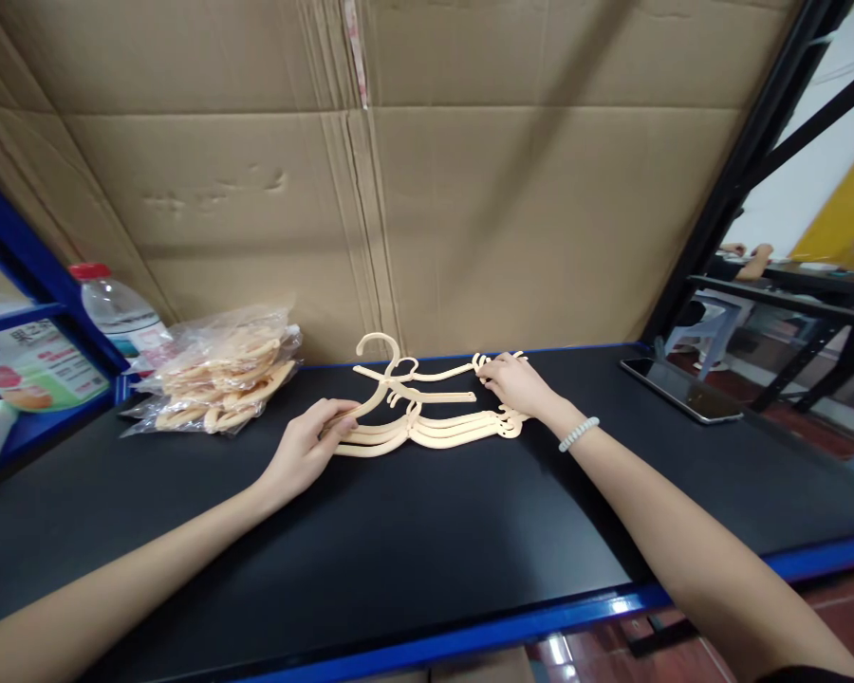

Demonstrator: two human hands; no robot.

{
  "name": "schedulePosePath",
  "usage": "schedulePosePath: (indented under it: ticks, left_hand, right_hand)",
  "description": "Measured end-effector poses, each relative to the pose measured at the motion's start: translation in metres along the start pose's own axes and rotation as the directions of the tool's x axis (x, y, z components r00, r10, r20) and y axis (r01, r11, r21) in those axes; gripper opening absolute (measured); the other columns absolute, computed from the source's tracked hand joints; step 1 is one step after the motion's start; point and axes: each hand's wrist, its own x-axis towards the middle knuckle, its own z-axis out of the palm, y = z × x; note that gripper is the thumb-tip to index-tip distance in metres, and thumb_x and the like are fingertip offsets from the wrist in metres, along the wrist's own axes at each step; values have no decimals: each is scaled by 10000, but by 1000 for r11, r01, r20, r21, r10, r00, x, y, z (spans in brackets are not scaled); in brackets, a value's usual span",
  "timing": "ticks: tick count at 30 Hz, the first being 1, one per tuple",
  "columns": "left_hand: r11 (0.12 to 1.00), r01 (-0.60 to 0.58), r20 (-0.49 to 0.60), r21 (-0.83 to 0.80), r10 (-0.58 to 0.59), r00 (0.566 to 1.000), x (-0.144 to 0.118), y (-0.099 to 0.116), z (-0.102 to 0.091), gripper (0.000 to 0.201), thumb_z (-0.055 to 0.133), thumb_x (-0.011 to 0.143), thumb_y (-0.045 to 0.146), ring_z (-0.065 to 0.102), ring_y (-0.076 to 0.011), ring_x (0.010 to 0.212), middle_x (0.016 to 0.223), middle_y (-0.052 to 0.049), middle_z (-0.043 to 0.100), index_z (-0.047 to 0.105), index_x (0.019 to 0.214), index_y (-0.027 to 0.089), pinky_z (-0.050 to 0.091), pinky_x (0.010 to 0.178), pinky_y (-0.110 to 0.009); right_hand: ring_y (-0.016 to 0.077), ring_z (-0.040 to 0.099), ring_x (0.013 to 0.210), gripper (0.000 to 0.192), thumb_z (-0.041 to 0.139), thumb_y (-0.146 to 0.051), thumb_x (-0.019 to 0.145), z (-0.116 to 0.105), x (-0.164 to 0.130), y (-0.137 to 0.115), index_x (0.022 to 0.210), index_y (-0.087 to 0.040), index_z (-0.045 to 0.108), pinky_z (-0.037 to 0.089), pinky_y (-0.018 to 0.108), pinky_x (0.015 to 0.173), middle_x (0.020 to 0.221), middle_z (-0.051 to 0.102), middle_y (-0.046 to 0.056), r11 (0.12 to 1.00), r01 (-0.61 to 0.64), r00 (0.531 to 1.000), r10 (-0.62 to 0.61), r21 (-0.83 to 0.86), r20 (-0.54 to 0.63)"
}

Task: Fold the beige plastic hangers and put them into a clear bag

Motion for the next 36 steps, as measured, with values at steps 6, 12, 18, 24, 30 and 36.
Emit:
schedulePosePath:
  ticks: [6, 12, 18, 24, 30, 36]
  left_hand:
    - [1000, -21, -8, 0, 21, 1000, 0, 2, 0, 199, 472, 896, 284, 580, -167, 719, 810, -35, 635, 631, 954, 180, 462, 678, -277]
    - [1000, -18, -8, 4, 18, 1000, 0, 0, 0, 193, 475, 894, 271, 579, -166, 728, 824, -39, 639, 628, 964, 177, 464, 678, -276]
    - [1000, -23, -8, 3, 23, 1000, 0, -1, 0, 186, 477, 894, 266, 583, -166, 736, 832, -37, 645, 627, 970, 186, 466, 684, -277]
    - [1000, -22, -11, -5, 22, 1000, -1, -2, 0, 187, 477, 901, 277, 593, -167, 742, 834, -36, 643, 624, 975, 189, 465, 689, -278]
    - [1000, -21, -10, 6, 21, 1000, -1, -2, 0, 174, 486, 890, 253, 595, -170, 756, 837, -38, 649, 630, 967, 191, 464, 699, -280]
    - [1000, -27, 2, 5, 27, 1000, -1, 0, 0, 179, 471, 904, 250, 597, -170, 769, 843, -40, 654, 627, 965, 188, 461, 705, -282]
  right_hand:
    - [285, 546, 980, 202, 507, -178, 881, 2, 0, 1, 935, -180, 702, 414, 433, 852, 1001, 693, 97, 1000, 6, 1000, -6, 9, -24]
    - [242, 565, 885, 231, 461, -193, 901, -1, -1, 0, 934, -191, 690, 456, 378, 791, 930, 703, 72, 993, -26, 993, 40, 118, -115]
    - [200, 615, 696, 244, 490, -321, 873, -4, -3, -2, 909, -195, 695, 479, 344, 680, 784, 696, 56, 776, -158, 853, 418, 610, -311]
    - [185, 667, 737, 263, 594, -404, 803, -11, -6, -16, 859, -159, 669, 525, 337, 708, 887, 710, 93, 405, -58, 740, 631, 913, -233]
    - [174, 658, 781, 287, 731, -428, 711, -29, -17, -47, 824, -167, 694, 520, 340, 797, 880, 713, 88, 140, -26, 741, 668, 990, -74]
    - [168, 650, 780, 378, 802, -354, 624, -29, -18, -58, 921, -185, 641, 519, 346, 816, 921, 661, 58, 168, -72, 765, 642, 983, -54]
